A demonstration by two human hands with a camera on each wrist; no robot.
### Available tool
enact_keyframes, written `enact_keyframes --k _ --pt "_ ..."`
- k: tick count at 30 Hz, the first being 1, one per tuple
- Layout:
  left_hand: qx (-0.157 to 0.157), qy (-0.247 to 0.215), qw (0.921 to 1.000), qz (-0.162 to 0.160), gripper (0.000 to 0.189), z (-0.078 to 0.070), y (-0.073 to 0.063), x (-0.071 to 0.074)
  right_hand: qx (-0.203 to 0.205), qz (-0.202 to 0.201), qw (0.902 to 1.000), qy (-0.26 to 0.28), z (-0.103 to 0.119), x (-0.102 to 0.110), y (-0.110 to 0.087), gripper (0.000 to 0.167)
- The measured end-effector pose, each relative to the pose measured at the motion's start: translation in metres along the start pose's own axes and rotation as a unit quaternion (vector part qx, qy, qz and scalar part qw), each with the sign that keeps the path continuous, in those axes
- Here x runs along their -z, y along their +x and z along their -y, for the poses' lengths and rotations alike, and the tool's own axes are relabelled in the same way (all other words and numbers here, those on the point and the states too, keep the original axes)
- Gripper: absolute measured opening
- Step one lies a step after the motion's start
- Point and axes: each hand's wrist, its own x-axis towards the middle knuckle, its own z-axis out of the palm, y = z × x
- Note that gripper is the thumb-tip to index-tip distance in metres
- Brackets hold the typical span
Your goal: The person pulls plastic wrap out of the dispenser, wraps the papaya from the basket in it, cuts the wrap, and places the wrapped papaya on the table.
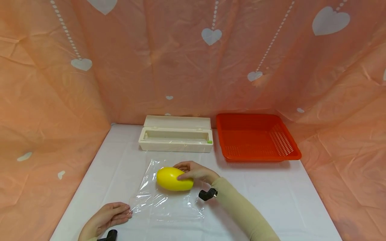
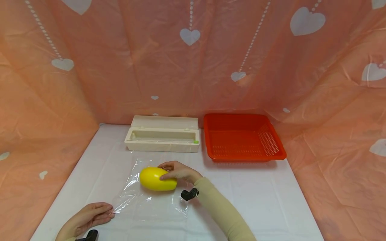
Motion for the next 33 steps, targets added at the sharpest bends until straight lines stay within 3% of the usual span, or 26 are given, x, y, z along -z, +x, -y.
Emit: enact_keyframes --k 9,33 --pt "0.005 0.005 1.0000 -0.005 0.018 0.001 0.000 0.002 -0.003 -0.008 0.9994 -0.033 -0.008 -0.009 -0.002 0.045" --pt "0.013 0.016 0.9997 -0.010 0.018 0.001 0.002 0.000 -0.004 -0.018 0.9985 -0.052 -0.019 -0.013 -0.002 0.056"
